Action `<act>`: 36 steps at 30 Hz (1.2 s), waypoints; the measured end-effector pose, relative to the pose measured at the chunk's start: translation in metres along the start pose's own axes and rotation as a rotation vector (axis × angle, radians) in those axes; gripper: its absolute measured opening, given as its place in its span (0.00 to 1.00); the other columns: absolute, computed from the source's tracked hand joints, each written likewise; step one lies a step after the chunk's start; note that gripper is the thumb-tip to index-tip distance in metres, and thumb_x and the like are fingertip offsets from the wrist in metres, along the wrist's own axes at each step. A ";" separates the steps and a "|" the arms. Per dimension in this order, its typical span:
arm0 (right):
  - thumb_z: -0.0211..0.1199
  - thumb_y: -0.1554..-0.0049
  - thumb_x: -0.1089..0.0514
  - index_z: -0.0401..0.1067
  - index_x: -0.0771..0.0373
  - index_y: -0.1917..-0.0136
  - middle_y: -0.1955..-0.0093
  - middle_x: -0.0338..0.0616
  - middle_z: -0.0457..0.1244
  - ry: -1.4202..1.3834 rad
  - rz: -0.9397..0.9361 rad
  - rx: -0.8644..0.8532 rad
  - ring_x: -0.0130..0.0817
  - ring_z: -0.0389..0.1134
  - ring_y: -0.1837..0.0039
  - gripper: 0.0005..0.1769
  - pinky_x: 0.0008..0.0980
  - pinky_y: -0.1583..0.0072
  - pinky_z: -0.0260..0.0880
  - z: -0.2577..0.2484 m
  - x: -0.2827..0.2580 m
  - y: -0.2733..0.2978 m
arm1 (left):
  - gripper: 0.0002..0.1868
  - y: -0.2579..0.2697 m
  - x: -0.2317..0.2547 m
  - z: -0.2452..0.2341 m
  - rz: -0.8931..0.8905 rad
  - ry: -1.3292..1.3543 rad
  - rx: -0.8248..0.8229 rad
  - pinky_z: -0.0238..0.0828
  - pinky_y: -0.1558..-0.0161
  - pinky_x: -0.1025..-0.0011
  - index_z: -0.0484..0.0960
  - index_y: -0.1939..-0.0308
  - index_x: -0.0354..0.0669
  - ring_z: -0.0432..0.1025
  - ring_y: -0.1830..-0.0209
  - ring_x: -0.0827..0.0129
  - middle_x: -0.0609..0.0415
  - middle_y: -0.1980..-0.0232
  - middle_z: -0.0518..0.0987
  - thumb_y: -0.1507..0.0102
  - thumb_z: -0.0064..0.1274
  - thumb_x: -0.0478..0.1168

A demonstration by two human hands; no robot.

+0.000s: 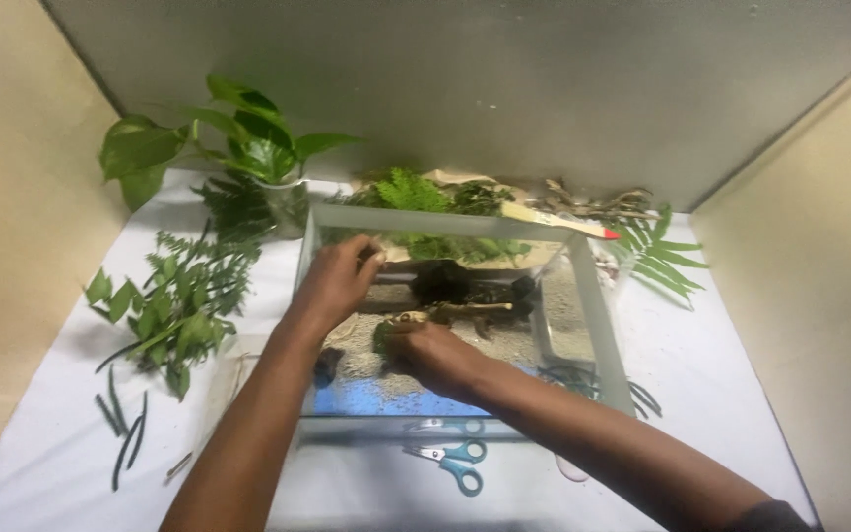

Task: Adding and leveling sand substrate in a glass terrarium containing plants and decorative wood.

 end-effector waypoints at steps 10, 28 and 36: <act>0.61 0.42 0.69 0.76 0.69 0.59 0.59 0.57 0.68 0.039 0.017 0.019 0.50 0.74 0.59 0.05 0.38 0.56 0.76 -0.001 -0.002 0.001 | 0.12 0.000 -0.006 0.002 -0.011 -0.001 -0.001 0.77 0.51 0.50 0.82 0.47 0.35 0.83 0.56 0.48 0.40 0.59 0.87 0.29 0.49 0.38; 0.63 0.44 0.68 0.78 0.70 0.61 0.61 0.60 0.69 0.032 -0.076 -0.048 0.54 0.75 0.59 0.05 0.43 0.57 0.75 -0.007 -0.027 -0.012 | 0.12 0.001 -0.007 0.002 0.014 0.096 0.069 0.77 0.50 0.49 0.82 0.48 0.34 0.82 0.52 0.43 0.38 0.53 0.86 0.30 0.50 0.38; 0.63 0.43 0.68 0.78 0.68 0.60 0.61 0.54 0.69 0.120 -0.031 -0.074 0.47 0.75 0.60 0.05 0.37 0.57 0.75 -0.009 -0.022 -0.009 | 0.12 -0.006 -0.012 0.005 0.034 0.134 0.048 0.78 0.51 0.49 0.81 0.47 0.34 0.83 0.54 0.45 0.38 0.53 0.85 0.29 0.49 0.38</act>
Point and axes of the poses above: each hand's wrist, its own y-axis away from the middle knuckle, its own z-axis out of the palm, x = y × z, the point moved 7 cm from there along -y, towards the middle knuckle
